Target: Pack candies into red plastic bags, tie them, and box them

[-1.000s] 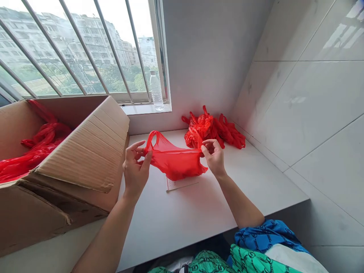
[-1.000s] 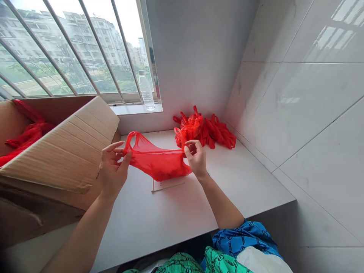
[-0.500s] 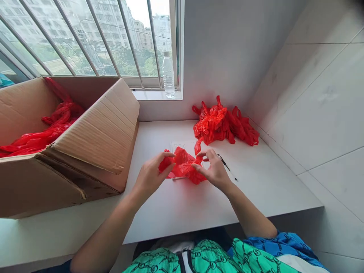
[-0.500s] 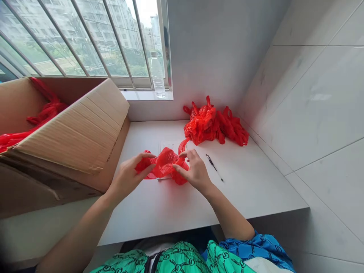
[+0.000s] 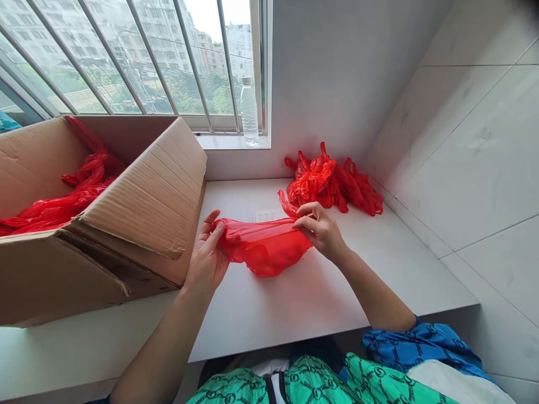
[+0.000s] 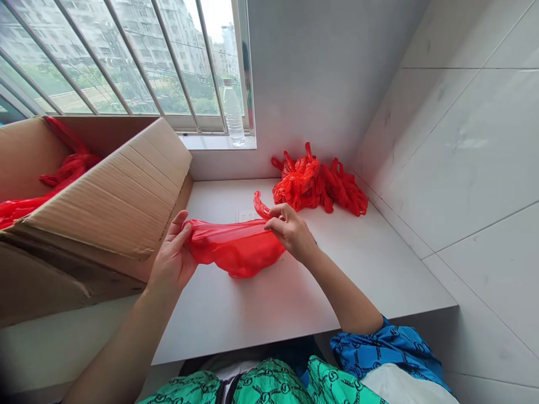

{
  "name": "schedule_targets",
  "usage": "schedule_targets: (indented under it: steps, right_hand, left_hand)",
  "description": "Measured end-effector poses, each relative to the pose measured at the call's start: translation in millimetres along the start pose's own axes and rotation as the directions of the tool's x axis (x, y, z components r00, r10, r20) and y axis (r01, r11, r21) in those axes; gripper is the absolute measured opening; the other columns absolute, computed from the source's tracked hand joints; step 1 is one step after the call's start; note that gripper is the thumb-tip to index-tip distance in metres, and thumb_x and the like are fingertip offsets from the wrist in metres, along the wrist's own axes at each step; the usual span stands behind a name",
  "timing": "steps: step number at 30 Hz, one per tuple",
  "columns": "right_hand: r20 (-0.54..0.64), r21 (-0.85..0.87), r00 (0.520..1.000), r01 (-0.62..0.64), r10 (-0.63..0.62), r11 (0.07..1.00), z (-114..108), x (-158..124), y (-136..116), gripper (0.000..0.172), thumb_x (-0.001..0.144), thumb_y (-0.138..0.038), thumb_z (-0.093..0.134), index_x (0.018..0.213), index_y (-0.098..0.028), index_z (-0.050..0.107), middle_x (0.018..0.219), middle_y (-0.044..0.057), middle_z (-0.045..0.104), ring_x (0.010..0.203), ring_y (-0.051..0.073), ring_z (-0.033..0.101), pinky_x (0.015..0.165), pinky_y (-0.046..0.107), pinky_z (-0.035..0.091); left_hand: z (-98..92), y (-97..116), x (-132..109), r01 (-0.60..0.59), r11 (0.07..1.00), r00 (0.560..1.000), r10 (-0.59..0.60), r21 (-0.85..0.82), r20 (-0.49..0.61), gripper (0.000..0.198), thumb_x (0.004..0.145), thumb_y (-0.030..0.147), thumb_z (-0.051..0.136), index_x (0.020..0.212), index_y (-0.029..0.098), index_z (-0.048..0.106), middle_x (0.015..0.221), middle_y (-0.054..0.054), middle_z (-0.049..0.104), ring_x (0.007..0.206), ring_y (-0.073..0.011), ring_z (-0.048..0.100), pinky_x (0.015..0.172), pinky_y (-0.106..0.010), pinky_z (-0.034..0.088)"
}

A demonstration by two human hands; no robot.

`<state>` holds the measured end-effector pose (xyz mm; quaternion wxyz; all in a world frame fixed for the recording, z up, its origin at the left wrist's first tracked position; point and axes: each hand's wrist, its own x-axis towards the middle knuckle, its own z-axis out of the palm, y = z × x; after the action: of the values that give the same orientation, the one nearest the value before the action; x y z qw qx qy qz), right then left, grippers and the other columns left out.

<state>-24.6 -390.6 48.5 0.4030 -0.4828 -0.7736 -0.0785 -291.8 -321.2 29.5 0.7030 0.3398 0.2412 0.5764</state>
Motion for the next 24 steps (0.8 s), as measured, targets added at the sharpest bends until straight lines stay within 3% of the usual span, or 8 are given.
schedule_targets:
  steps: [4, 7, 12, 14, 17, 19, 22, 24]
  right_hand:
    - [0.237, -0.231, 0.970, 0.009, 0.047, 0.973, -1, -3, -2, 0.024, 0.096, -0.011, 0.047, 0.112, -0.020, 0.063, 0.120, 0.012, 0.056, 0.100, 0.023, 0.060, 0.076, 0.035, 0.055]
    - [0.418, -0.349, 0.890, -0.028, 0.183, 0.937, -2, -17, -11, 0.048, 0.086, -0.012, 0.061, 0.133, -0.018, 0.052, 0.136, 0.016, 0.050, 0.113, 0.030, 0.057, 0.069, 0.036, 0.057]
    - [0.590, -0.503, 0.657, -0.156, 0.470, 0.850, -11, -30, -28, 0.104, 0.070, -0.024, 0.081, 0.156, -0.020, 0.023, 0.157, 0.019, 0.029, 0.127, 0.037, 0.049, 0.073, 0.039, 0.058]
    - [0.621, -0.553, 0.549, -0.198, 0.559, 0.809, -15, -30, -28, 0.109, 0.070, -0.027, 0.083, 0.158, -0.021, 0.020, 0.157, 0.019, 0.030, 0.124, 0.036, 0.052, 0.075, 0.038, 0.056]
    - [0.648, -0.598, 0.435, -0.219, 0.626, 0.771, -22, -30, -25, 0.108, 0.067, -0.031, 0.085, 0.157, -0.025, 0.026, 0.146, 0.017, 0.044, 0.109, 0.032, 0.061, 0.068, 0.033, 0.053]
    - [0.613, -0.630, 0.451, -0.217, 0.649, 0.746, -28, -31, -27, 0.098, 0.068, -0.038, 0.085, 0.152, -0.030, 0.035, 0.140, 0.015, 0.049, 0.097, 0.028, 0.064, 0.062, 0.030, 0.049]
    - [0.415, -0.678, 0.684, -0.207, 0.600, 0.705, -36, -27, -39, 0.063, 0.083, -0.048, 0.073, 0.139, -0.031, 0.052, 0.141, 0.014, 0.047, 0.097, 0.027, 0.063, 0.057, 0.028, 0.044]
    - [0.290, -0.651, 0.822, -0.206, 0.490, 0.730, -33, -21, -48, 0.035, 0.095, -0.046, 0.060, 0.124, -0.026, 0.062, 0.135, 0.013, 0.051, 0.098, 0.025, 0.061, 0.056, 0.027, 0.042]
  left_hand:
    - [-7.0, 12, -6, -0.080, 0.858, 0.966, -0.059, 0.507, 0.253, 0.019, 0.084, 0.041, 0.071, 0.094, 0.025, 0.072, 0.090, -0.002, 0.056, 0.071, -0.0108, 0.056, 0.058, -0.020, 0.048]
    - [-8.4, 10, -16, -0.312, 0.391, 0.892, -0.194, 0.866, 0.409, 0.025, 0.089, 0.046, 0.063, 0.096, 0.026, 0.077, 0.108, -0.006, 0.049, 0.066, -0.0095, 0.053, 0.059, -0.025, 0.049]
    - [4.8, -13, -22, -0.350, -0.329, 0.935, -0.177, 0.877, 0.307, 0.038, 0.090, 0.050, 0.059, 0.117, 0.027, 0.070, 0.131, -0.011, 0.045, 0.075, -0.0166, 0.061, 0.060, -0.031, 0.049]
    - [8.2, -21, -21, -0.329, -0.462, 0.943, -0.208, 0.824, 0.260, 0.052, 0.081, 0.049, 0.071, 0.123, 0.021, 0.064, 0.139, -0.016, 0.044, 0.095, -0.0270, 0.064, 0.065, -0.034, 0.052]
    - [5.3, -22, -22, -0.430, -0.504, 0.893, -0.362, 0.749, 0.268, 0.073, 0.065, 0.038, 0.086, 0.131, 0.018, 0.059, 0.151, -0.022, 0.037, 0.117, -0.0379, 0.057, 0.084, -0.044, 0.052]
    - [2.2, -18, -25, -0.519, -0.450, 0.842, -0.417, 0.726, 0.343, 0.078, 0.064, 0.035, 0.087, 0.135, 0.023, 0.057, 0.157, -0.022, 0.030, 0.127, -0.0412, 0.052, 0.096, -0.052, 0.047]
    - [5.8, -11, -30, -0.571, -0.371, 0.821, -0.260, 0.732, 0.509, 0.061, 0.079, 0.043, 0.077, 0.135, 0.029, 0.057, 0.159, -0.018, 0.029, 0.134, -0.0403, 0.046, 0.104, -0.057, 0.040]
    - [13.1, -13, -33, -0.583, -0.320, 0.807, -0.124, 0.747, 0.577, 0.035, 0.093, 0.043, 0.060, 0.125, 0.028, 0.064, 0.151, -0.013, 0.043, 0.125, -0.0323, 0.055, 0.099, -0.048, 0.046]
